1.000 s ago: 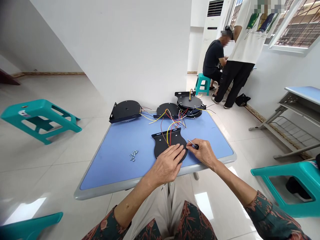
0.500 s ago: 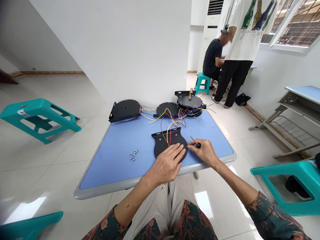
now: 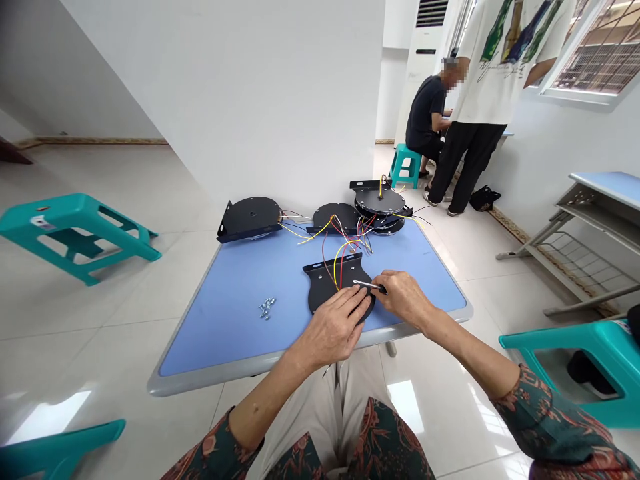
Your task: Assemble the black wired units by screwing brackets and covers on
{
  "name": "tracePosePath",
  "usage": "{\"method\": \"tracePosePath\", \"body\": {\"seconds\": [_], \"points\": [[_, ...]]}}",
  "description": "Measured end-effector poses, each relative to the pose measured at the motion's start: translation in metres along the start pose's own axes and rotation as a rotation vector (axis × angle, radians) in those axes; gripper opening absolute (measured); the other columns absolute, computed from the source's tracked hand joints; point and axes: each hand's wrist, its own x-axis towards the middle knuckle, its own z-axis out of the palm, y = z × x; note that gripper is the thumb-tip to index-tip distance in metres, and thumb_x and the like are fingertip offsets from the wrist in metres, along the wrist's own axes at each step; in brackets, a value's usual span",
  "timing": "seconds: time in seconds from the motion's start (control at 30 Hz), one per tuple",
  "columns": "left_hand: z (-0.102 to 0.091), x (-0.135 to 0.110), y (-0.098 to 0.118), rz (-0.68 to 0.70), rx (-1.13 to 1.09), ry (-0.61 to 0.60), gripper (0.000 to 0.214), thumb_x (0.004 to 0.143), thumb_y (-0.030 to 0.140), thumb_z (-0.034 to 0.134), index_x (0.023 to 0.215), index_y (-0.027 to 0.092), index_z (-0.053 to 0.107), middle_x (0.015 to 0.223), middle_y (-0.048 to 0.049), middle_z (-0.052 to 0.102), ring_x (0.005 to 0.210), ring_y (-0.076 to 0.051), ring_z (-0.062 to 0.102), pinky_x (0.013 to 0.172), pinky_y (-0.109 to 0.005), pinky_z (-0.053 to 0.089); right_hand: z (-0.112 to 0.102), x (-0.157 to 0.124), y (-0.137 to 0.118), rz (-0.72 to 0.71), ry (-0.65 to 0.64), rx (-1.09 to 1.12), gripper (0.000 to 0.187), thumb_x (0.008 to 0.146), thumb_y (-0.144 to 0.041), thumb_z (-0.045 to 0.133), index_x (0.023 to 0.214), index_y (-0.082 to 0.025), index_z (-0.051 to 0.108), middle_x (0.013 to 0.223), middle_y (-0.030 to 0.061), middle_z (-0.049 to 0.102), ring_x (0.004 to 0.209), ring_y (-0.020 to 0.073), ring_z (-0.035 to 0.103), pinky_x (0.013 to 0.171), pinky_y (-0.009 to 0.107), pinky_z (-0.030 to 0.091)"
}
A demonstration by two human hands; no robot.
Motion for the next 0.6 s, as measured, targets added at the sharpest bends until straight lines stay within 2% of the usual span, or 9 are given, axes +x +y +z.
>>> {"method": "tracePosePath", "body": {"seconds": [0.17, 0.4, 0.6], "points": [[0.0, 0.0, 0.0, -0.001, -0.019, -0.003, 0.048, 0.093, 0.02, 0.05, 0.136, -0.001, 0.054, 0.139, -0.0262, 0.059, 0.135, -0.035, 0.053, 0.113, -0.053, 0.046, 0.0, 0.001, -0.002, -0.001, -0.05, -0.068, 0.015, 0.092, -0.019, 0.061, 0.093, -0.017, 0.076, 0.089, 0.0087, 0.075, 0.076, 0.0196, 0.069, 0.07, 0.027, 0.047], [0.0, 0.0, 0.0, -0.005, -0.011, -0.009, 0.047, 0.093, 0.02, 0.049, 0.135, 0.0, 0.055, 0.14, -0.026, 0.059, 0.135, -0.036, 0.053, 0.111, -0.053, 0.047, 0.0, 0.004, -0.001, 0.032, -0.024, -0.069, 0.015, 0.09, -0.019, 0.061, 0.085, -0.018, 0.076, 0.083, 0.0091, 0.075, 0.074, 0.0209, 0.069, 0.07, 0.029, 0.046], [-0.001, 0.0, 0.001, -0.01, -0.01, -0.013, 0.046, 0.093, 0.02, 0.05, 0.135, 0.0, 0.056, 0.14, -0.0254, 0.059, 0.136, -0.036, 0.053, 0.112, -0.053, 0.047, -0.003, 0.011, -0.005, 0.065, -0.076, -0.1, 0.011, 0.087, -0.017, 0.064, 0.082, -0.018, 0.074, 0.084, 0.0094, 0.076, 0.075, 0.0212, 0.069, 0.07, 0.028, 0.044]]}}
